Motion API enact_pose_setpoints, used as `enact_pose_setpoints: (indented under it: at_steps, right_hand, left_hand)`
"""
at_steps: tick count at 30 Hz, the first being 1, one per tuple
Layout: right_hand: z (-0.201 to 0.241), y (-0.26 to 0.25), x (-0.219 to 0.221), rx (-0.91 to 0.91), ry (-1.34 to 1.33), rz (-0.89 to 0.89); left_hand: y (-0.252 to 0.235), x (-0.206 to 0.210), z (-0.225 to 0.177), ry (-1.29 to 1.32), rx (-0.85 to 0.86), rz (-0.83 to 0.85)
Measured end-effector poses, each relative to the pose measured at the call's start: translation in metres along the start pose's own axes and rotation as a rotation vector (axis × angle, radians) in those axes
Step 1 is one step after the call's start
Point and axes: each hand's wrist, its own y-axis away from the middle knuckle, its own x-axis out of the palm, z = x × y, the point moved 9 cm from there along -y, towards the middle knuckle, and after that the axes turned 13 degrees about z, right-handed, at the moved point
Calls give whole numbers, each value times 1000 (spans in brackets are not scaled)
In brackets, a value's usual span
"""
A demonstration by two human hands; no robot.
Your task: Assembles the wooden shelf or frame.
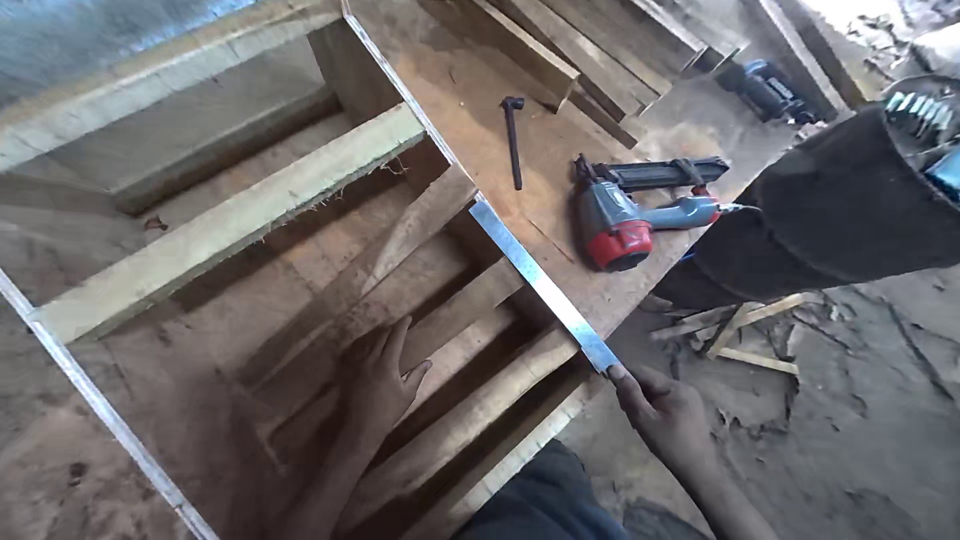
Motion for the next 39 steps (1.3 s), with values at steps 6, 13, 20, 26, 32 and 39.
enact_pose_setpoints:
  at_steps: [6, 13, 20, 26, 32, 39]
  right_hand:
    - [6, -9, -4, -22, 33, 11]
    - [6, -14, -4, -34, 29, 24]
    - [4, -14, -3, -23, 9, 32]
    - [5, -13, -5, -25, -12, 38]
    - [6, -13, -6, -10, -5, 49]
    - [9, -12, -9, -18, -12, 50]
  left_hand:
    - [0, 1, 1, 15, 17, -36]
    - [1, -1, 0, 63, 34, -84]
    - [2, 1, 1, 85, 36, -104]
    - [3, 0, 0, 81, 45, -121]
    - [3, 0, 2, 84, 30, -129]
    - [3, -1, 3, 112, 26, -111]
